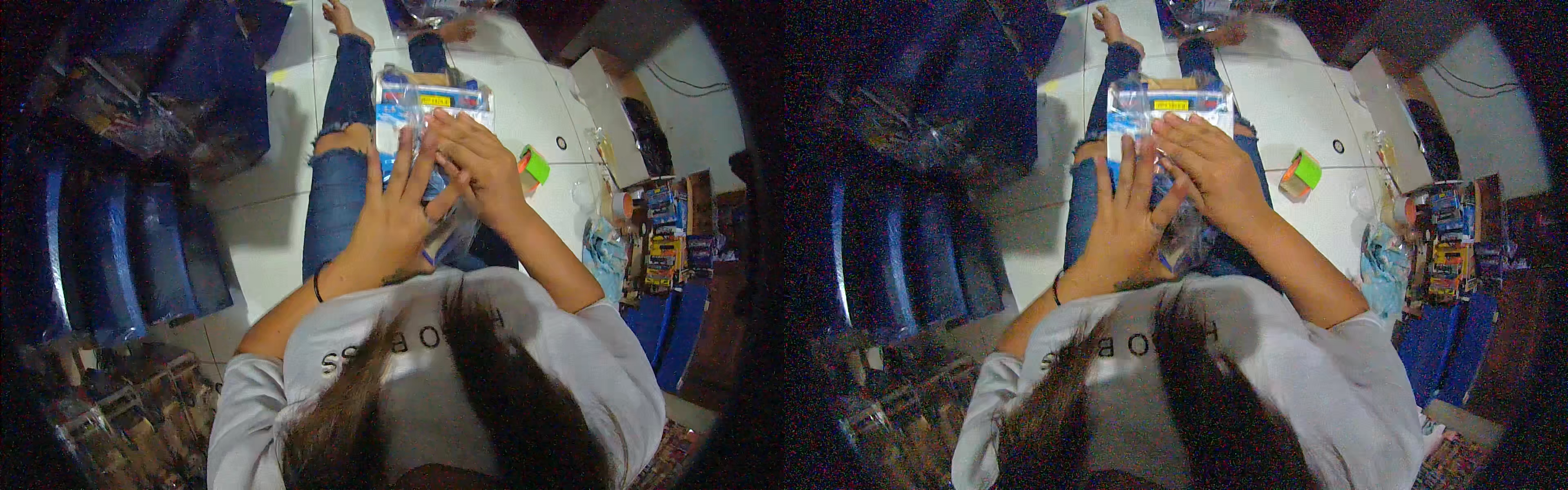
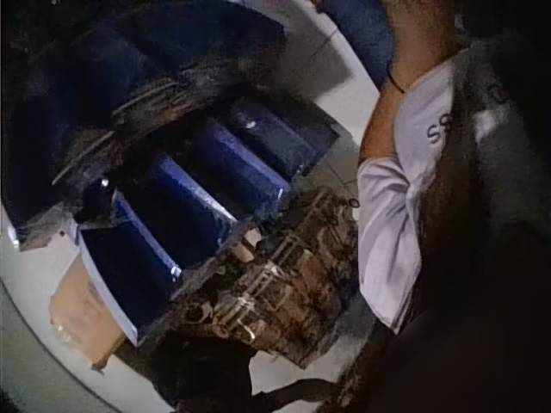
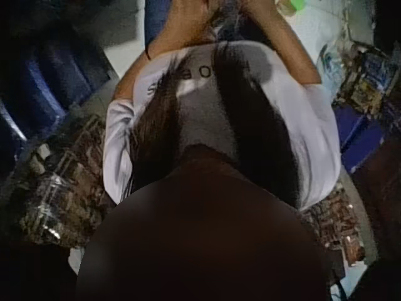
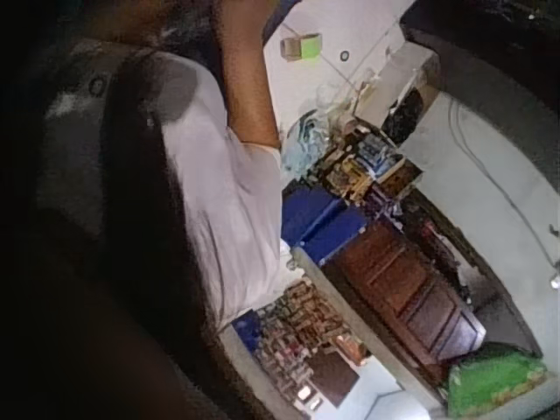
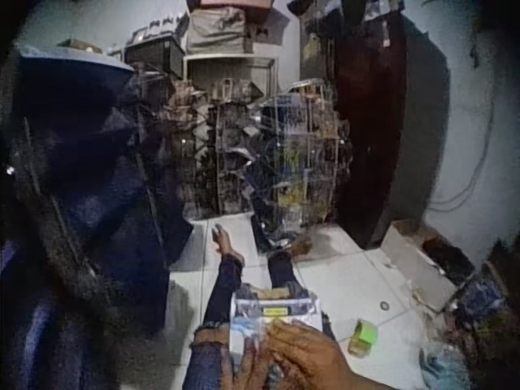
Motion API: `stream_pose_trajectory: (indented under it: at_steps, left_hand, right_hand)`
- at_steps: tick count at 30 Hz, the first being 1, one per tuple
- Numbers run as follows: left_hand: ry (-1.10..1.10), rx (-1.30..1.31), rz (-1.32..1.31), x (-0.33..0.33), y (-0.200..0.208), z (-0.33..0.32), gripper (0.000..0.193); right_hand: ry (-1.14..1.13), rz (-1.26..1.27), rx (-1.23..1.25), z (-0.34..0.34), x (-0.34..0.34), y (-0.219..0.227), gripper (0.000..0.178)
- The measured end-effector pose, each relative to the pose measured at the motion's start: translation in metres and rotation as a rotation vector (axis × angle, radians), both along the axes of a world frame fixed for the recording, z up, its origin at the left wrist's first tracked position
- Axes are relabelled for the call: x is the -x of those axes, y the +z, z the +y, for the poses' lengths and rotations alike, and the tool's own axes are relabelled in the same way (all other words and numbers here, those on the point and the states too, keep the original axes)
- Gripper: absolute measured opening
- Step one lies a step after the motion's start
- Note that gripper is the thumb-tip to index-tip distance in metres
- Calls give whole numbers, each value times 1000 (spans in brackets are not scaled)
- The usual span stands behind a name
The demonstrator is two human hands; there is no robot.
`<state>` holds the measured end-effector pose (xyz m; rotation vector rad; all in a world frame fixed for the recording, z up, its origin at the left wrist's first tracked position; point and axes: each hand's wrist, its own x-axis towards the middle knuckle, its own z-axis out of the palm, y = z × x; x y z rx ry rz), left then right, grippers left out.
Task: The person sits on the floor and wraps several boxed toys in clear plastic film using a handheld tape dispenser. They repeatedly pull film, wrap each box, and apply tape to seal the package before moving to the next item.
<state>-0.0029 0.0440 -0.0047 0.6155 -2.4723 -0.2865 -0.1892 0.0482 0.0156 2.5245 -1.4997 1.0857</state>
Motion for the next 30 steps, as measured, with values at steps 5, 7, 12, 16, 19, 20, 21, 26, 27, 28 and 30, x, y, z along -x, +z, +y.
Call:
stream_pose_trajectory:
  at_steps: [5,7,12,16,19,20,21,26,27,28,30]
  left_hand:
    - [0,67,-131,7,13,-9,123]
    - [-4,51,-127,9,13,-10,117]
    - [-17,101,-192,7,8,-5,103]
    - [-38,145,-142,7,10,-13,107]
    - [-84,107,-57,10,16,-27,111]
    - [-113,59,-15,10,17,-33,112]
    - [-117,54,37,12,18,-37,110]
    - [-132,97,49,15,18,-46,107]
    - [-129,113,46,15,17,-46,107]
    - [-122,118,36,15,16,-45,107]
    - [-106,126,25,13,12,-43,106]
  right_hand:
    - [17,28,-151,32,4,-6,31]
    - [167,-9,-255,42,25,-4,23]
    - [-1130,-138,-215,13,156,-105,67]
    - [-1443,144,-798,-22,270,-241,88]
    - [-1256,11,-945,-13,320,-238,62]
    - [-1243,-19,-839,-6,322,-213,47]
    - [-1211,-447,-698,-1,319,-179,45]
    - [-232,-602,74,-24,191,32,52]
    - [-81,-393,104,-40,150,66,57]
    - [88,-447,-35,-54,109,84,59]
    - [424,-47,-169,-70,38,128,52]
